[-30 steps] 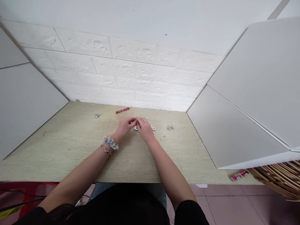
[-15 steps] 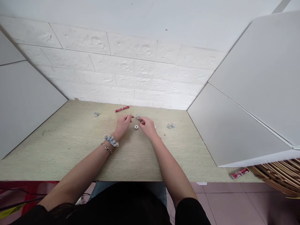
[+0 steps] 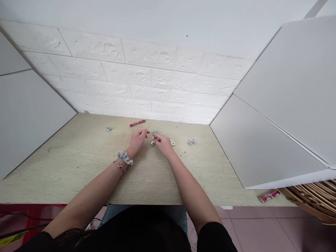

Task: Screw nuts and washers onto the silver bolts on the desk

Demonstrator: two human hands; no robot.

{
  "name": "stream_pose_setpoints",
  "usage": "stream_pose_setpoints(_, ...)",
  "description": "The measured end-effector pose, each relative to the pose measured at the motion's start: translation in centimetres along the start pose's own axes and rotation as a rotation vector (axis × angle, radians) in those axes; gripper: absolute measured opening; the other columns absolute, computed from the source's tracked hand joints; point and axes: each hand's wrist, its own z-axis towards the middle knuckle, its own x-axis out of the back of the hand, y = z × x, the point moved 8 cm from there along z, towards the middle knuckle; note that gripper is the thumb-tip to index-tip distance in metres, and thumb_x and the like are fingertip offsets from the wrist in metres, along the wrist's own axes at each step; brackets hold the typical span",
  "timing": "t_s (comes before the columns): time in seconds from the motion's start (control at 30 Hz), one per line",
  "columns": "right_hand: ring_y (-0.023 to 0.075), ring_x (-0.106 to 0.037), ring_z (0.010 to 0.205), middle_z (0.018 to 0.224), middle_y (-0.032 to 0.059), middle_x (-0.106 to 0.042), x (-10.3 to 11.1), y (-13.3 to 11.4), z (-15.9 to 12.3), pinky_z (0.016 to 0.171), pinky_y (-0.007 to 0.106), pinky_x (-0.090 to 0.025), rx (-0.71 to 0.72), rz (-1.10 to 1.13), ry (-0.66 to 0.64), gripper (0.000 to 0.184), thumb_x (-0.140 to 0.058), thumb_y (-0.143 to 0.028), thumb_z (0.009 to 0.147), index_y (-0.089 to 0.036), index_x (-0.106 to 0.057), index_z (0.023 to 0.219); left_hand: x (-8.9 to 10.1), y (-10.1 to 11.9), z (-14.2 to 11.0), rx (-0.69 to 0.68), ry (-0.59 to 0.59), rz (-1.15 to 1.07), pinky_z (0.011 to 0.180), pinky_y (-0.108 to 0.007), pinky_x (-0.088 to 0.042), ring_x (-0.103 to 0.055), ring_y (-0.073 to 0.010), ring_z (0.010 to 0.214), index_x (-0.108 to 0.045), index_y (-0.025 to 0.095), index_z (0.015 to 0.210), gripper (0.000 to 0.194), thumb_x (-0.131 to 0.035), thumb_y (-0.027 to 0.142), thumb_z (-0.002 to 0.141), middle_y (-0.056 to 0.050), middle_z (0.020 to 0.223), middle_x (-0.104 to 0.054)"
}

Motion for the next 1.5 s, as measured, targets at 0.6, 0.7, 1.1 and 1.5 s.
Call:
stream_pose_setpoints(0.6, 0.0120, -0.060, 0.071, 0.088, 0.0021, -0.067, 0.1, -0.2, -0.1, 0.070, 0.027, -0.047, 0.039, -0.061, -0.011, 0.024, -0.050, -0.020, 0.074, -0.021, -0.065, 0.094, -0.4, -0.7, 0.1, 0.048, -0.061, -0.080, 0.061, -0.025, -0.041, -0.055, -0.0140, 0.061, -0.067, 0.016, 0.076, 0.041, -0.035, 0.042, 0.080, -0.002, 0.067, -0.063)
stream_pose_setpoints(0.7, 0.0122, -0.060, 0.074, 0.091, 0.0024, -0.067, -0.2, -0.7, -0.2, 0.074, 0.028, -0.047, 0.117, -0.133, -0.038, 0.024, -0.050, -0.019, 0.076, -0.021, -0.065, 0.095, -0.5, -0.7, 0.1, 0.054, -0.065, -0.082, 0.060, -0.025, -0.041, -0.055, -0.0139, 0.061, -0.067, 0.016, 0.078, 0.042, -0.035, 0.043, 0.080, -0.002, 0.067, -0.063)
stream_pose_setpoints(1.1, 0.0122, -0.059, 0.074, 0.094, 0.0042, -0.066, -0.9, -1.3, -0.4, 0.074, 0.027, -0.045, 0.187, -0.262, -0.091, 0.022, -0.049, -0.017, 0.078, -0.020, -0.064, 0.095, -0.4, -0.3, 0.0, 0.043, -0.052, -0.053, 0.062, -0.025, -0.041, -0.055, -0.0136, 0.062, -0.066, 0.016, 0.075, 0.040, -0.035, 0.040, 0.080, -0.002, 0.066, -0.062)
stream_pose_setpoints(1.5, 0.0128, -0.058, 0.076, 0.093, 0.0035, -0.065, -1.0, -1.0, -0.3, 0.075, 0.028, -0.043, 0.170, -0.282, -0.120, 0.019, -0.051, -0.017, 0.078, -0.021, -0.063, 0.093, -0.4, -0.3, -0.1, 0.053, -0.055, -0.052, 0.062, -0.025, -0.040, -0.055, -0.0135, 0.061, -0.066, 0.016, 0.075, 0.040, -0.035, 0.041, 0.081, -0.002, 0.067, -0.062)
